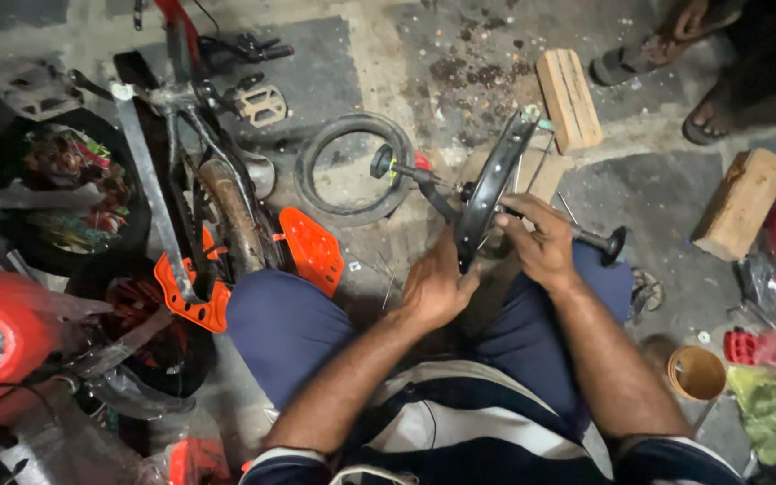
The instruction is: The person sits on the floor and uses a hammer to tap and adjust the rim of a bicycle wheel. The wheel is held in a stand or between the legs, and the person repeatedly strikes the rim to true it.
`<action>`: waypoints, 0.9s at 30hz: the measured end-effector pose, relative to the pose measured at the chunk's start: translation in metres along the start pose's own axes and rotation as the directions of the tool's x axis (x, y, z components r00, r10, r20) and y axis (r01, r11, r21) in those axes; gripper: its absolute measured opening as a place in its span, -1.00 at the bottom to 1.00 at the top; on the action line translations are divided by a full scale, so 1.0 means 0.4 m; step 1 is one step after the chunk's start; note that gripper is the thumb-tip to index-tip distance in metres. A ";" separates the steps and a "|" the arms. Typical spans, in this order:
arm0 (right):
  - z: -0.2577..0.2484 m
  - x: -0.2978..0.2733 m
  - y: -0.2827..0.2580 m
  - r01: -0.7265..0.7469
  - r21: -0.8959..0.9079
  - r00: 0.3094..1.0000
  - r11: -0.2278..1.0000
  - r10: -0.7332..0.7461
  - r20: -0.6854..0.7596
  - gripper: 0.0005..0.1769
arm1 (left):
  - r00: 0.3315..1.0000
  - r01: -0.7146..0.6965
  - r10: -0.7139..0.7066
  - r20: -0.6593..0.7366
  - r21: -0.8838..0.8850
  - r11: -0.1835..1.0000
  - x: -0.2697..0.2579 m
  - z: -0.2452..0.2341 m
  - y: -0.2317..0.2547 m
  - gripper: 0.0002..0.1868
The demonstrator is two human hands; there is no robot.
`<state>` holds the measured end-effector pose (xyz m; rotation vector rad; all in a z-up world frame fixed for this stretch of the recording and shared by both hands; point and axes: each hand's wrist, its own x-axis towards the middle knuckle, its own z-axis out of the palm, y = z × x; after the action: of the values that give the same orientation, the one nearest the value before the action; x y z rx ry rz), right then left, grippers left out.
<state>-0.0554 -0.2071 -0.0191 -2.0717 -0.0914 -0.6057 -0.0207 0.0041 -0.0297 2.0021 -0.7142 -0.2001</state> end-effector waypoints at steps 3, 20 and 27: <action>0.017 0.028 0.005 -0.126 0.026 0.991 0.992 0.124 0.057 -0.75 | 0.990 -0.126 0.124 -0.067 -0.019 0.992 0.004 -0.008 0.005 -0.21; 0.059 0.051 -0.013 0.241 -0.396 0.950 0.886 -0.299 -0.091 -0.67 | 0.982 -0.158 0.165 -0.092 0.080 0.984 0.010 0.012 -0.017 -0.25; -0.019 0.045 0.018 -0.290 0.128 0.944 0.948 0.262 0.199 -0.70 | 0.986 -0.157 0.159 -0.046 0.048 0.986 0.009 0.006 -0.018 -0.25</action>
<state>-0.0403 -0.2204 -0.0132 -1.9375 0.0475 -0.2301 -0.0161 0.0027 -0.0365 1.9739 -0.8480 -0.0404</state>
